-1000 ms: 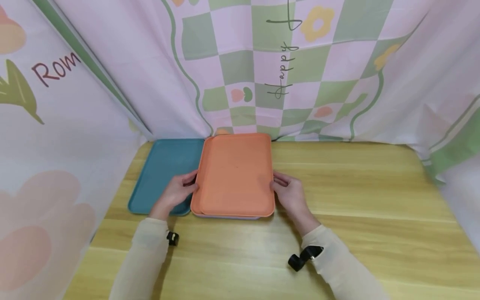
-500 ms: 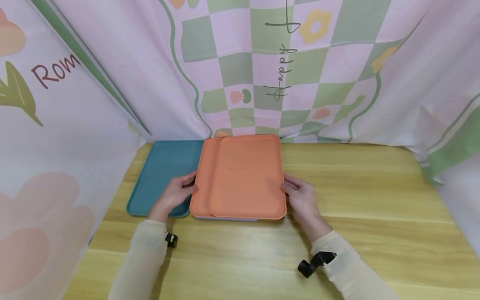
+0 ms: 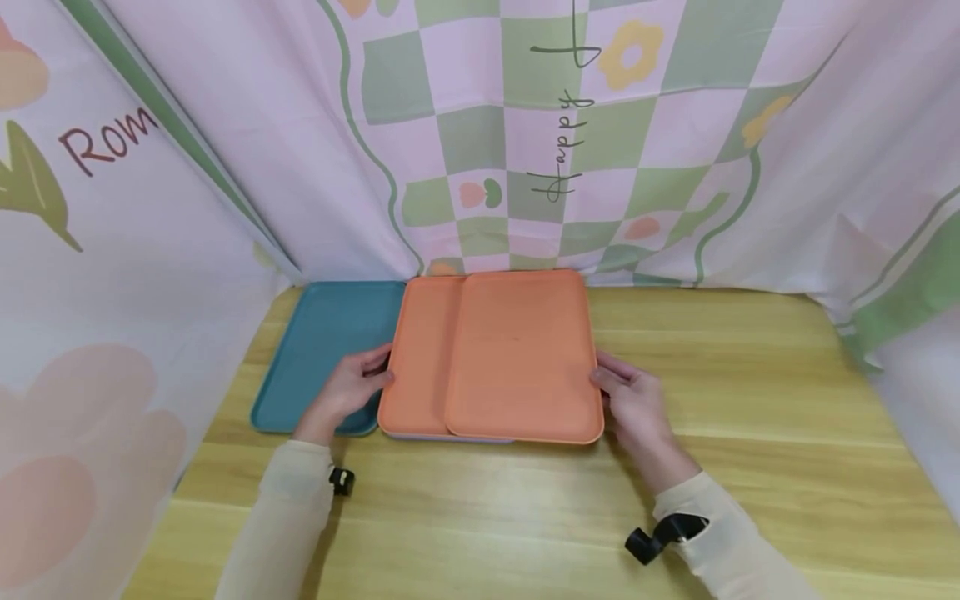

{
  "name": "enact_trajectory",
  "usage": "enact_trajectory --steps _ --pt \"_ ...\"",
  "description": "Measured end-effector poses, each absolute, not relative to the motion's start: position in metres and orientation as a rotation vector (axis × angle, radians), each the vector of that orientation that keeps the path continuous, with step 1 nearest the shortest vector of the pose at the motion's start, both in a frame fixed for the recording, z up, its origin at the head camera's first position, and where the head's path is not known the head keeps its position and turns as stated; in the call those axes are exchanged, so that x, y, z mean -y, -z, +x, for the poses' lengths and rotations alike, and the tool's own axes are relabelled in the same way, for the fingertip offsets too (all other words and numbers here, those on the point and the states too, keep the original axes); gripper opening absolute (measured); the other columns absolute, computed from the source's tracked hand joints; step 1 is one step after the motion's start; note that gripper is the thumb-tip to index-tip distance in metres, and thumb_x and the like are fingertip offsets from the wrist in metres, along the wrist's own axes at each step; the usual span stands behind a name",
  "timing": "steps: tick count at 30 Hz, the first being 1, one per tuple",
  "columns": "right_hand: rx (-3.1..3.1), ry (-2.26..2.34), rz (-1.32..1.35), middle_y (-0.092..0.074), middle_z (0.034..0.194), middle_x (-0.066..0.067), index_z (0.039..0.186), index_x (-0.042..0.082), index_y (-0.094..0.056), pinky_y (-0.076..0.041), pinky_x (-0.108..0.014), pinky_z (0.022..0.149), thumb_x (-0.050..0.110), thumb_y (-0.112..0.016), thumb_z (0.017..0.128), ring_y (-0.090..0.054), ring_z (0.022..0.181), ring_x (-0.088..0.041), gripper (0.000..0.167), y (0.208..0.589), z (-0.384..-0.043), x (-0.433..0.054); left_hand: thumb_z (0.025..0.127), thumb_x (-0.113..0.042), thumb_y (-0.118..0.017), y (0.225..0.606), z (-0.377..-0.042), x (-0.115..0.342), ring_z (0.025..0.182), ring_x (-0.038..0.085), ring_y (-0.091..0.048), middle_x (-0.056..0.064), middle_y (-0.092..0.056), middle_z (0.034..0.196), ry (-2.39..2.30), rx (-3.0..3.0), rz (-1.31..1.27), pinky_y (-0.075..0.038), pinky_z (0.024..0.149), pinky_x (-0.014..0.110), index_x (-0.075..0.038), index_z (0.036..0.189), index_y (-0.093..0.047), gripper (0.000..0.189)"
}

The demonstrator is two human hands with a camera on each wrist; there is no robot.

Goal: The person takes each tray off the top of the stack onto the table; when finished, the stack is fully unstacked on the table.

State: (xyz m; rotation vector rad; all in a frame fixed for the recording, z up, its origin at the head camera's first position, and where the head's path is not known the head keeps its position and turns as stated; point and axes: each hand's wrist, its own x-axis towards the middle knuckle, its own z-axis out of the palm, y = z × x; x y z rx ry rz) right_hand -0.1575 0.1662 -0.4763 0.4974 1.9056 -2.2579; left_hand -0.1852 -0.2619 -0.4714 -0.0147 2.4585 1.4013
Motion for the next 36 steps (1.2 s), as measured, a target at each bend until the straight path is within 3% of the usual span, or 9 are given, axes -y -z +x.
enact_trajectory --steps 7,15,23,36 --pt "-1.864 2.306 0.563 -0.080 0.092 0.019 0.158 -0.005 -0.047 -0.065 -0.021 0.077 0.003 -0.063 0.107 -0.076 0.085 0.000 0.055 0.477 -0.153 -0.185 0.110 -0.012 -0.061 0.471 -0.184 0.262 0.153 0.040 -0.049 0.021 -0.046 0.167 -1.435 -2.442 -0.030 -0.049 0.121 0.053 -0.008 0.166 -0.042 0.059" --pt "-1.830 2.373 0.687 -0.079 0.092 0.019 0.154 -0.004 -0.052 -0.064 -0.019 0.084 0.003 -0.065 0.105 -0.074 0.093 0.002 0.051 0.476 -0.150 -0.205 0.110 -0.012 -0.061 0.467 -0.182 0.261 0.153 0.040 -0.049 0.021 -0.045 0.168 -1.463 -2.424 -0.037 -0.048 0.121 0.054 -0.007 0.166 -0.041 0.059" --pt "-1.813 2.429 0.721 -0.080 0.093 0.018 0.134 0.015 -0.077 -0.064 -0.018 0.079 0.002 -0.068 0.104 -0.075 0.091 0.003 0.034 0.476 -0.147 -0.227 0.111 -0.012 -0.060 0.469 -0.183 0.259 0.153 0.040 -0.050 0.022 -0.045 0.168 -1.464 -2.424 -0.029 -0.049 0.121 0.054 -0.007 0.166 -0.042 0.059" --pt "-1.821 2.426 0.660 -0.080 0.097 0.020 0.136 0.019 -0.076 -0.064 -0.019 0.075 0.008 -0.073 0.103 -0.075 0.091 0.003 0.036 0.480 -0.142 -0.263 0.111 -0.012 -0.060 0.470 -0.184 0.260 0.151 0.039 -0.051 0.022 -0.044 0.168 -1.454 -2.419 -0.038 -0.050 0.120 0.052 -0.007 0.166 -0.041 0.059"
